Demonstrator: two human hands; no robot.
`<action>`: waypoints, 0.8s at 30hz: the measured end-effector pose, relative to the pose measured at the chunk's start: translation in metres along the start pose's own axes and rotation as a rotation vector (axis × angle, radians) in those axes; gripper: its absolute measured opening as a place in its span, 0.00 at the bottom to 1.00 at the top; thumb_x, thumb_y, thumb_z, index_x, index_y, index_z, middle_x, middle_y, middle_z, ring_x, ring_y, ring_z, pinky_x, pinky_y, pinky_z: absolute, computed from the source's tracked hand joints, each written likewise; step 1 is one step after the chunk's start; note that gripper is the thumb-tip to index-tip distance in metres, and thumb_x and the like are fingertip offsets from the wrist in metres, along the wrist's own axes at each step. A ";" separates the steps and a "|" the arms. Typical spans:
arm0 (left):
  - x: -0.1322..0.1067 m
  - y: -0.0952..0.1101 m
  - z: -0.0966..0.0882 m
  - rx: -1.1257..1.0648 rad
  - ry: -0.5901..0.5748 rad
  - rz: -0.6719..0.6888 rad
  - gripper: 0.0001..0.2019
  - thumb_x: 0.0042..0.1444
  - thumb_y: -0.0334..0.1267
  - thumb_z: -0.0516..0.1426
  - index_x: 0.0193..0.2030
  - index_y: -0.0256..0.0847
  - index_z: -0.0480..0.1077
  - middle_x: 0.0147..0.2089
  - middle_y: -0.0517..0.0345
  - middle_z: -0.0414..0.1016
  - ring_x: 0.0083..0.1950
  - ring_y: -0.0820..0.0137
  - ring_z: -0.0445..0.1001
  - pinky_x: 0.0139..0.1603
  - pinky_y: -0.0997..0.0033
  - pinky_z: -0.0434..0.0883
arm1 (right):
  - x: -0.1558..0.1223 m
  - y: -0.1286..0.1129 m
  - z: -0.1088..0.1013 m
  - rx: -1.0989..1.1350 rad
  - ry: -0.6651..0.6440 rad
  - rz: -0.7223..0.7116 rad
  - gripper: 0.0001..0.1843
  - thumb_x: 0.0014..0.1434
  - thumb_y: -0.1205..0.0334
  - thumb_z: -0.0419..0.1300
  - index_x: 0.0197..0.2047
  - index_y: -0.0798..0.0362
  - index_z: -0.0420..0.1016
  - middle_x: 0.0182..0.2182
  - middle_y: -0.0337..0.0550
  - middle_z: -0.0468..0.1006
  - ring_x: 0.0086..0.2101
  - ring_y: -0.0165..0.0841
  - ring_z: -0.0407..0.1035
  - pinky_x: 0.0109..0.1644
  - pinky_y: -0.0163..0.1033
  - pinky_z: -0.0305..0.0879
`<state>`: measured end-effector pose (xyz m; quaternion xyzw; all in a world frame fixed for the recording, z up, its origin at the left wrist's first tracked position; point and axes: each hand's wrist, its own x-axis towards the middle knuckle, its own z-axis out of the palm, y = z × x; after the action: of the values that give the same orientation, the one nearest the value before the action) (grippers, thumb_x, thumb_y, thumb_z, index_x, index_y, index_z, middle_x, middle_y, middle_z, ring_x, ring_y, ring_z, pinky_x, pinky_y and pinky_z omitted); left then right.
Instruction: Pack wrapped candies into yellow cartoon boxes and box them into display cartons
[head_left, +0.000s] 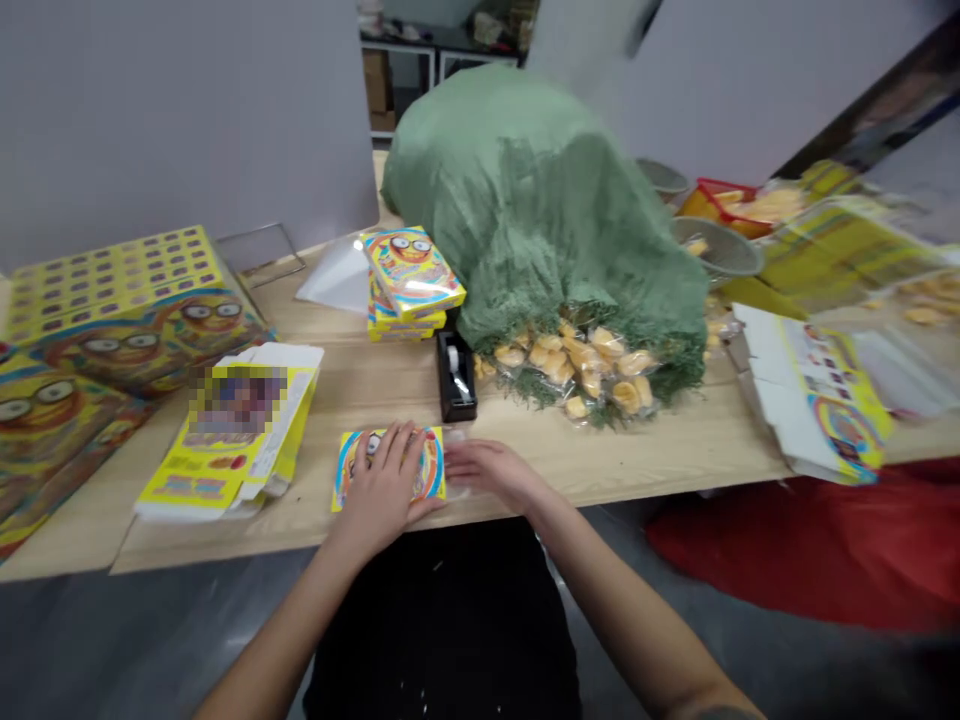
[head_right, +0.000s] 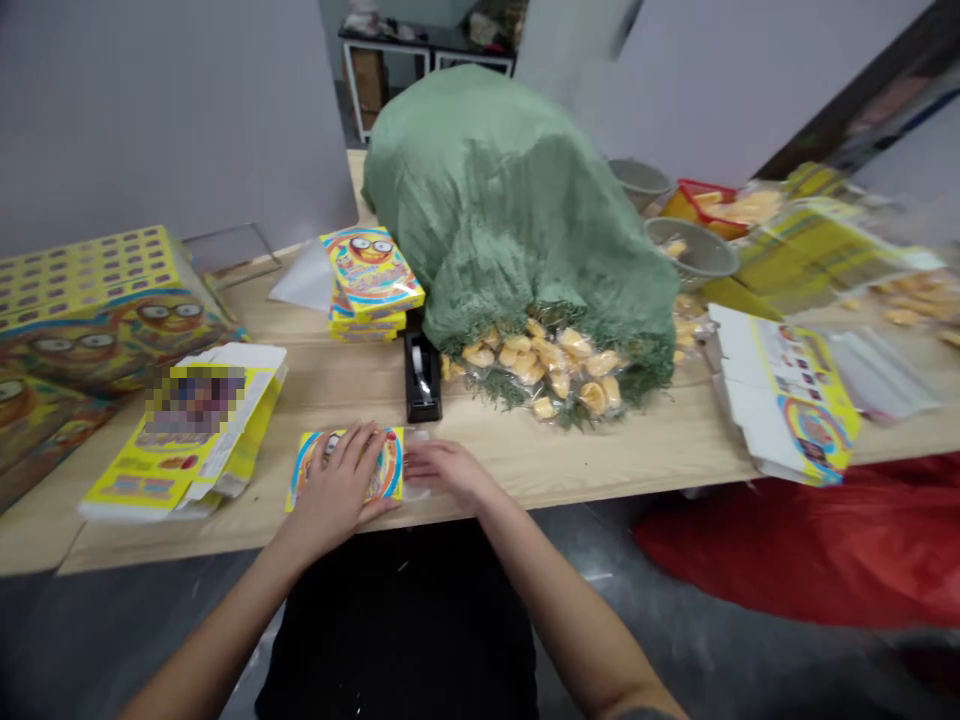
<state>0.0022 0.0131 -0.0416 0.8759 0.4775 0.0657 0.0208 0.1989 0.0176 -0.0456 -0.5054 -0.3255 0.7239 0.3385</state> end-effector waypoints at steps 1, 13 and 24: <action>0.000 -0.002 0.002 0.004 0.010 0.008 0.39 0.54 0.58 0.56 0.67 0.37 0.55 0.69 0.38 0.56 0.69 0.48 0.54 0.68 0.40 0.46 | 0.007 -0.002 0.011 0.083 -0.091 0.042 0.15 0.55 0.55 0.58 0.41 0.56 0.77 0.35 0.47 0.80 0.37 0.35 0.75 0.46 0.45 0.72; 0.072 0.069 -0.009 -0.504 0.166 0.079 0.07 0.62 0.39 0.53 0.43 0.42 0.69 0.45 0.51 0.74 0.48 0.63 0.73 0.49 0.62 0.70 | -0.050 -0.051 -0.195 -0.715 1.202 -0.611 0.12 0.57 0.56 0.59 0.37 0.57 0.72 0.50 0.67 0.68 0.57 0.52 0.55 0.59 0.59 0.52; 0.160 0.163 0.035 -0.214 -0.113 0.275 0.04 0.62 0.34 0.54 0.41 0.39 0.68 0.42 0.50 0.75 0.48 0.60 0.70 0.47 0.60 0.66 | -0.055 0.022 -0.227 -0.253 1.367 -0.606 0.21 0.54 0.43 0.58 0.36 0.55 0.68 0.33 0.44 0.73 0.34 0.35 0.67 0.41 0.44 0.66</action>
<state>0.2287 0.0594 -0.0449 0.9281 0.3413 0.0690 0.1315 0.4263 -0.0108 -0.0982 -0.7651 -0.2481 0.0818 0.5886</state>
